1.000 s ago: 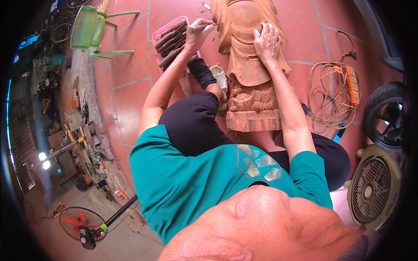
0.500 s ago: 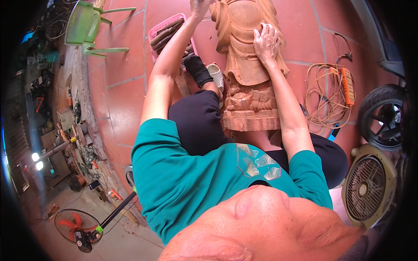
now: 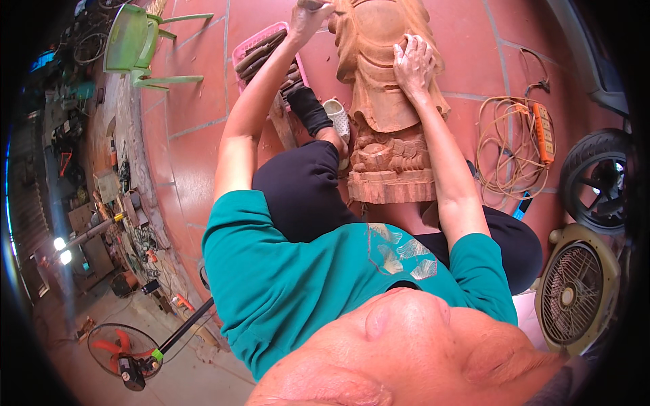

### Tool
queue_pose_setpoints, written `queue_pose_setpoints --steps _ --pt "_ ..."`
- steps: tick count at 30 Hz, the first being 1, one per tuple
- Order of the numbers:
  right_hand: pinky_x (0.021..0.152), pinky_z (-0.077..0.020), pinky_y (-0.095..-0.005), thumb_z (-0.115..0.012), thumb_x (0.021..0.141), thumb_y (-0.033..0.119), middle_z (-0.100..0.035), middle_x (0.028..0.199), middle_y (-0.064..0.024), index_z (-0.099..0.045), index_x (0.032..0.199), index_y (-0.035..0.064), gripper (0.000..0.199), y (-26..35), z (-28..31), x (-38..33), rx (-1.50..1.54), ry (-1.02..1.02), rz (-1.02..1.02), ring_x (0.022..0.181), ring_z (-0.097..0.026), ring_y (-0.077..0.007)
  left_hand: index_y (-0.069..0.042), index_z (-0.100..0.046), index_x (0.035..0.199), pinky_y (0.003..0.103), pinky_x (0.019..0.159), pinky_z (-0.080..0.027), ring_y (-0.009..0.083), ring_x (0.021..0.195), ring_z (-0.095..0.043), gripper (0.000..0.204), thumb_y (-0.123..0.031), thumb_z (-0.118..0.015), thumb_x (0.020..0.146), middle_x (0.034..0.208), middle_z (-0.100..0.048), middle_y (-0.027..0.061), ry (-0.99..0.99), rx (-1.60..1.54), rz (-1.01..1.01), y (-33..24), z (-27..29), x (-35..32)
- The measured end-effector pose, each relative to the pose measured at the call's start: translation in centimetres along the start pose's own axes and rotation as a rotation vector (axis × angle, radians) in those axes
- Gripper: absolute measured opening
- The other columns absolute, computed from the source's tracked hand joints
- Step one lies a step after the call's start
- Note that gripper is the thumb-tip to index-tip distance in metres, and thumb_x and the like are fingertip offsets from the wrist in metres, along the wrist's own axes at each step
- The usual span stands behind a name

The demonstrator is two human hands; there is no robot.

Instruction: The person sits on the floor and carves a wooden sculpture using a chisel and mallet. They repeatedly strike the chisel to shape the upper portion of the figure, occasionally pausing to wipe away wood shavings with their hand.

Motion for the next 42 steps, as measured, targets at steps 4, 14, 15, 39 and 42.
queue_pose_setpoints --steps 4,14,15,39,42 --pt "0.100 -0.0414 -0.0457 -0.065 0.091 0.034 -0.056 0.126 -0.0076 -0.058 0.124 0.0101 0.041 -1.5 0.3 0.0 -0.037 0.011 -0.010 0.121 -0.051 -0.0281 -0.004 -0.074 0.088 0.029 0.057 -0.043 0.0080 0.066 -0.051 0.009 -0.012 -0.072 0.090 0.077 -0.065 -0.0042 -0.014 -0.035 -0.105 1.5 -3.1 3.6" --pt "0.100 -0.0408 -0.0457 -0.065 0.091 0.034 -0.055 0.127 -0.0073 -0.058 0.124 0.0103 0.042 -2.3 0.4 0.0 -0.066 0.024 -0.034 0.121 -0.050 -0.0281 0.001 -0.074 0.098 0.027 0.080 -0.056 0.0131 0.088 -0.069 0.016 -0.012 -0.072 0.088 0.092 -0.074 0.0064 0.103 0.606 -0.331 -4.7 -4.6 -0.8" --pt "0.100 -0.0406 -0.0458 -0.065 0.091 0.035 -0.055 0.127 -0.0073 -0.058 0.124 0.0102 0.042 -1.0 0.2 0.2 -0.025 0.025 -0.024 0.122 -0.050 -0.0281 0.001 -0.074 0.099 0.027 0.080 -0.056 0.0137 0.088 -0.070 0.017 -0.013 -0.072 0.088 0.093 -0.074 0.0066 0.104 0.502 -0.247 -4.1 -2.3 -1.2" --pt "0.100 -0.0411 -0.0463 -0.066 0.091 0.035 -0.056 0.125 -0.0070 -0.058 0.124 0.0104 0.042 0.9 0.1 0.0 0.010 0.009 0.013 0.122 -0.050 -0.0284 0.000 -0.073 0.101 0.027 0.084 -0.053 0.0122 0.093 -0.067 0.015 -0.010 -0.069 0.091 0.098 -0.073 0.0059 0.027 0.030 0.006 -1.8 2.0 -3.7" --pt "0.100 -0.0408 -0.0466 -0.065 0.091 0.035 -0.055 0.126 -0.0071 -0.058 0.125 0.0103 0.042 0.9 -0.2 0.2 0.014 0.020 0.021 0.123 -0.049 -0.0287 -0.001 -0.073 0.101 0.027 0.083 -0.053 0.0123 0.094 -0.067 0.015 -0.010 -0.070 0.090 0.100 -0.072 0.0057 -0.095 -0.053 -0.036 0.3 1.5 -3.3"
Point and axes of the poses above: each hand's wrist, its own x-axis towards the middle knuckle, its own z-axis out of the back of the hand, y = z × x, the point moved 7 cm from there along x, towards the middle knuckle
